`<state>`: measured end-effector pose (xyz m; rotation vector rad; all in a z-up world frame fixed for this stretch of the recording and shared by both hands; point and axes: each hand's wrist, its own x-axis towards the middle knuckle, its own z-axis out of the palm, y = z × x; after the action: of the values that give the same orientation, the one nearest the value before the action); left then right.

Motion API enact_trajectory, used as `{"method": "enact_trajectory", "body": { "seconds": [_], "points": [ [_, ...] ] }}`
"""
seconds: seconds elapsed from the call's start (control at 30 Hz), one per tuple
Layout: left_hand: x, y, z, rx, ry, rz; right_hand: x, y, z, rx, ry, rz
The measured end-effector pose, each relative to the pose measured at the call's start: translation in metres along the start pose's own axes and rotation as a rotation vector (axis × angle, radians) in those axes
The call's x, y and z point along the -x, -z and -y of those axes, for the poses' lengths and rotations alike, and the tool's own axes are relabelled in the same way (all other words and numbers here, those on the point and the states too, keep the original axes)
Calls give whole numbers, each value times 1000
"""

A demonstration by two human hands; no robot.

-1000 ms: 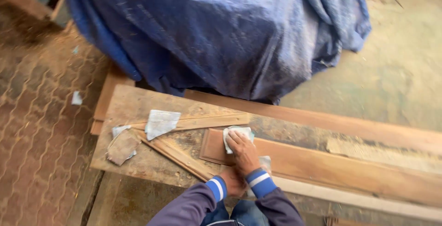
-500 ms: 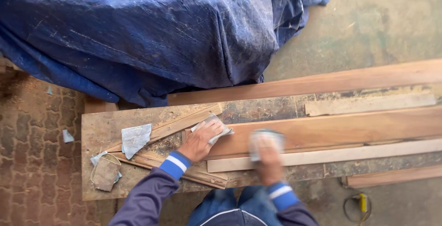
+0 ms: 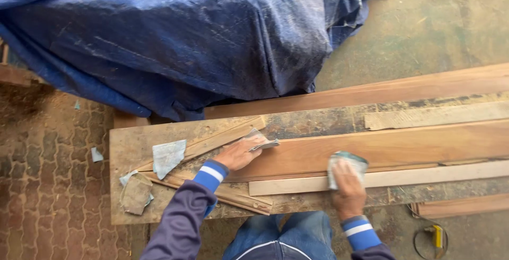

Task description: Sanding various pieces of wood by hand using sandpaper sheets on a workbench.

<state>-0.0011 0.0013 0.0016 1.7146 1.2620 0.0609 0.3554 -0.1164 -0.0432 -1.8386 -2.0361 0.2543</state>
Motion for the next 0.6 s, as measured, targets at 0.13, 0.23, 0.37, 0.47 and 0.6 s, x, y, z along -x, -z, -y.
{"method": "enact_trajectory", "body": {
  "seconds": [0.13,0.23,0.37,0.47,0.6],
  "points": [
    [3,6,-6,39,39,46,-5,-65,113,-121,360,133],
    [-2,-8,10,33,-5,-1,-17,-83,181,-173,572,307],
    [-3,-7,5,-13,28,22,-25,-62,158,-231,737,290],
    [4,-1,-3,-2,0,-6,-10,-22,60,-136,474,221],
    [2,1,-2,21,131,33,-5,12,8,-17,179,99]
  ]
}}
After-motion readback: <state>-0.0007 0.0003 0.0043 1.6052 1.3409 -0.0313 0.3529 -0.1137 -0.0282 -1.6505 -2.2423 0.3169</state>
